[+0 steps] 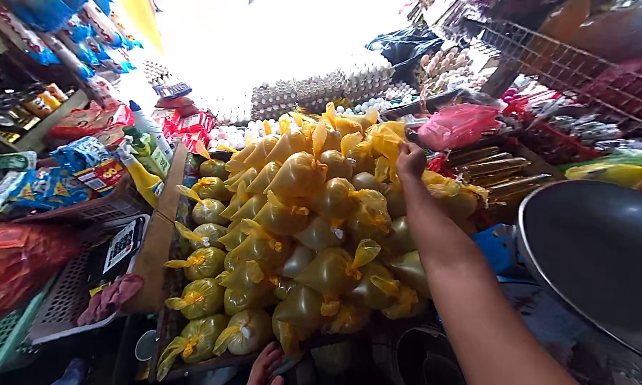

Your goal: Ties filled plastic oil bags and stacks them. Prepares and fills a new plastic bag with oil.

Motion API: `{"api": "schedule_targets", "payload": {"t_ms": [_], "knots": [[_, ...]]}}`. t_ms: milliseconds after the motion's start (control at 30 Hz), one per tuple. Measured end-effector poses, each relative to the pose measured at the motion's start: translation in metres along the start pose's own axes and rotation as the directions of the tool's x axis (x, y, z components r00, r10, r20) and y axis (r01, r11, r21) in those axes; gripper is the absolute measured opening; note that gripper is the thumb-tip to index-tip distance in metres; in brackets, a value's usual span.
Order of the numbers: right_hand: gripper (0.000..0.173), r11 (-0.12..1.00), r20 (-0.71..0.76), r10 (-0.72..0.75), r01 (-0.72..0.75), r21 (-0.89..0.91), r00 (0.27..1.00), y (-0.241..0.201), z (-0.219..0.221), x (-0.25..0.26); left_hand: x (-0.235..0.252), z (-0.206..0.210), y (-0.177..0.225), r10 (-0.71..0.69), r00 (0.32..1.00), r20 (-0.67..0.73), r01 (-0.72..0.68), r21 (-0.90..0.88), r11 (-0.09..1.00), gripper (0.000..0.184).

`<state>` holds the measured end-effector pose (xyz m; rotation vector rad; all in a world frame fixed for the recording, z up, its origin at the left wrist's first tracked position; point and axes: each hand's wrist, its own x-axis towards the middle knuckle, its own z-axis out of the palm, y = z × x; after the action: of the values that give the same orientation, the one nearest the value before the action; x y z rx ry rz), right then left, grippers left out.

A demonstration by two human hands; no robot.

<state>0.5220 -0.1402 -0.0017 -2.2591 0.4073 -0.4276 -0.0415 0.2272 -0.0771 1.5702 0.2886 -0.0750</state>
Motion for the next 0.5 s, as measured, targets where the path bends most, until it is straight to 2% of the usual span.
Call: {"api": "schedule_targets", "payload": {"t_ms": [100, 200, 267, 300, 367, 433, 500], "knots": [[0.041, 0.992, -0.117, -0.027, 0.041, 0.116, 0.993, -0.002, -0.027, -0.024, 0.013, -0.005, 0.023, 0.008, 0.98, 0.197, 0.015, -0.117, 0.993, 0.052], [0.042, 0.953, -0.253, -0.117, 0.18, 0.243, 0.96, -0.021, -0.062, -0.069, 0.02, -0.009, 0.036, 0.065, 0.92, 0.386, 0.006, -0.179, 0.984, 0.051], [0.039, 0.858, -0.337, -0.141, 0.285, 0.428, 0.931, -0.04, -0.088, -0.116, 0.028, -0.005, 0.038, 0.13, 0.856, 0.501, 0.018, -0.28, 0.96, 0.056], [0.036, 0.781, -0.336, -0.113, 0.293, 0.552, 0.935, -0.054, -0.1, -0.146, 0.032, 0.001, 0.039, 0.158, 0.822, 0.547, 0.035, -0.325, 0.945, 0.06], [0.036, 0.677, -0.226, -0.019, 0.179, 0.714, 0.974, -0.078, -0.13, -0.215, 0.044, 0.02, 0.042, 0.184, 0.765, 0.617, 0.089, -0.385, 0.919, 0.072], [0.039, 0.62, -0.069, 0.1, -0.008, 0.785, 0.993, -0.093, -0.158, -0.289, 0.054, 0.048, 0.043, 0.165, 0.7, 0.695, 0.198, -0.41, 0.89, 0.086], [0.045, 0.537, 0.057, 0.236, -0.179, 0.824, 0.97, -0.092, -0.181, -0.36, 0.062, 0.086, 0.039, 0.136, 0.58, 0.803, 0.377, -0.414, 0.829, 0.098]]}}
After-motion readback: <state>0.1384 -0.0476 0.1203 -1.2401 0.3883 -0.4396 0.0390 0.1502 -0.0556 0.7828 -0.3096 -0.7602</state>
